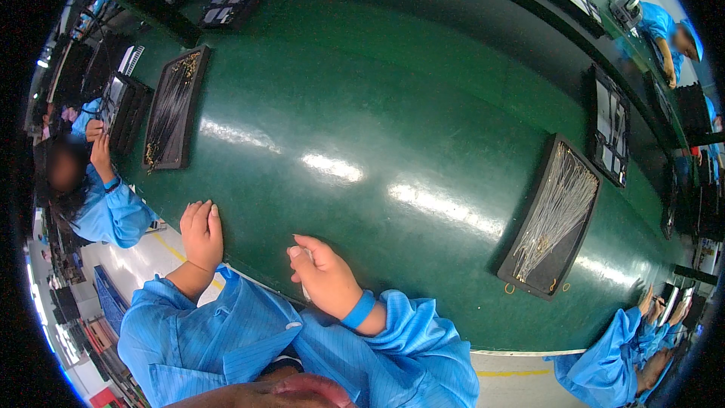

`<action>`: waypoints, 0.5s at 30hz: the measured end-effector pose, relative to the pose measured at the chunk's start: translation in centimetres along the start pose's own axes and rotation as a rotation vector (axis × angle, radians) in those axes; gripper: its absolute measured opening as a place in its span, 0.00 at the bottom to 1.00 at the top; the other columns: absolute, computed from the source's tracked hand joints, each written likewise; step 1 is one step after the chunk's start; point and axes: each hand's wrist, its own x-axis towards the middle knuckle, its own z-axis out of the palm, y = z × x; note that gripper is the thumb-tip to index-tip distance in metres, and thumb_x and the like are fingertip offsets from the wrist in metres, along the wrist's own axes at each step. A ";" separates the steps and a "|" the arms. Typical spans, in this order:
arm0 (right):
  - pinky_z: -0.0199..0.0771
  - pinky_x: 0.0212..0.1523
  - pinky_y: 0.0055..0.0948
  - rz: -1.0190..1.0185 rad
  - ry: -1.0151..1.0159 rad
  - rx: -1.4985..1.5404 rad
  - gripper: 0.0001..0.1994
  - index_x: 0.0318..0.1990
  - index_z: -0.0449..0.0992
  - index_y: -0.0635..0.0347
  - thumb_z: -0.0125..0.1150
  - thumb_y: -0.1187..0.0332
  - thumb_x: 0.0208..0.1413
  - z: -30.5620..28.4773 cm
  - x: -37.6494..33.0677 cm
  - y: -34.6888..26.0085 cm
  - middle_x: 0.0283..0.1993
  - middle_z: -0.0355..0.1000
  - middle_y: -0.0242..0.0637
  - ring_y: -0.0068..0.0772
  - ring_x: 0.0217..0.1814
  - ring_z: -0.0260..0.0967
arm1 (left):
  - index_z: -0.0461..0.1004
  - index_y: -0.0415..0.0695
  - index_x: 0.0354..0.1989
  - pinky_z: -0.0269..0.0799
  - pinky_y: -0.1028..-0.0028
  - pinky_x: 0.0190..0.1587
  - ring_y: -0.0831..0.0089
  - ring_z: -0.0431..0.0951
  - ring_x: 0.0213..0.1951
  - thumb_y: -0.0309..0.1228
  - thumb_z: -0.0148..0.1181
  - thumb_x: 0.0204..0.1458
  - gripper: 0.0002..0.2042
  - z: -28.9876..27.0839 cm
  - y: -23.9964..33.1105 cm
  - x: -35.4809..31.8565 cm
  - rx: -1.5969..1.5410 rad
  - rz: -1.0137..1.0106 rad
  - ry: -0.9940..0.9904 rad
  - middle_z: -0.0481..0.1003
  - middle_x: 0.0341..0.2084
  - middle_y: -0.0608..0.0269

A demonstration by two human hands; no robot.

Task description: Repairing and assembling electronic tablet components on a factory assembly line.

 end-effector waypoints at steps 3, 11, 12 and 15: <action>0.67 0.34 0.24 0.000 0.000 0.004 0.18 0.49 0.57 0.65 0.44 0.65 0.54 0.0 0.0 -0.1 0.42 0.64 0.42 0.24 0.33 0.64 | 0.70 0.40 0.32 0.60 0.62 0.46 0.56 0.67 0.38 0.29 0.53 0.43 0.09 0.0 0.0 0.0 0.001 -0.001 -0.001 0.69 0.32 0.53; 0.67 0.34 0.24 0.009 0.000 -0.004 0.18 0.49 0.56 0.66 0.44 0.65 0.54 0.1 0.0 -0.2 0.42 0.64 0.42 0.24 0.34 0.63 | 0.70 0.40 0.32 0.59 0.62 0.45 0.56 0.67 0.38 0.29 0.53 0.43 0.09 0.1 -0.2 -0.1 0.005 0.004 0.001 0.69 0.32 0.52; 0.67 0.34 0.23 0.006 -0.002 0.008 0.19 0.49 0.56 0.66 0.44 0.65 0.54 0.1 0.0 -0.3 0.42 0.64 0.43 0.24 0.34 0.63 | 0.70 0.40 0.32 0.59 0.62 0.45 0.55 0.67 0.38 0.29 0.53 0.43 0.09 0.1 -0.3 -0.1 0.001 0.003 -0.001 0.69 0.32 0.52; 0.67 0.34 0.23 0.007 0.000 0.005 0.19 0.49 0.56 0.66 0.44 0.65 0.54 0.1 0.0 -0.3 0.42 0.64 0.42 0.24 0.34 0.63 | 0.70 0.40 0.32 0.59 0.62 0.46 0.55 0.67 0.38 0.29 0.53 0.43 0.09 0.1 -0.3 -0.1 0.000 -0.001 -0.009 0.69 0.32 0.52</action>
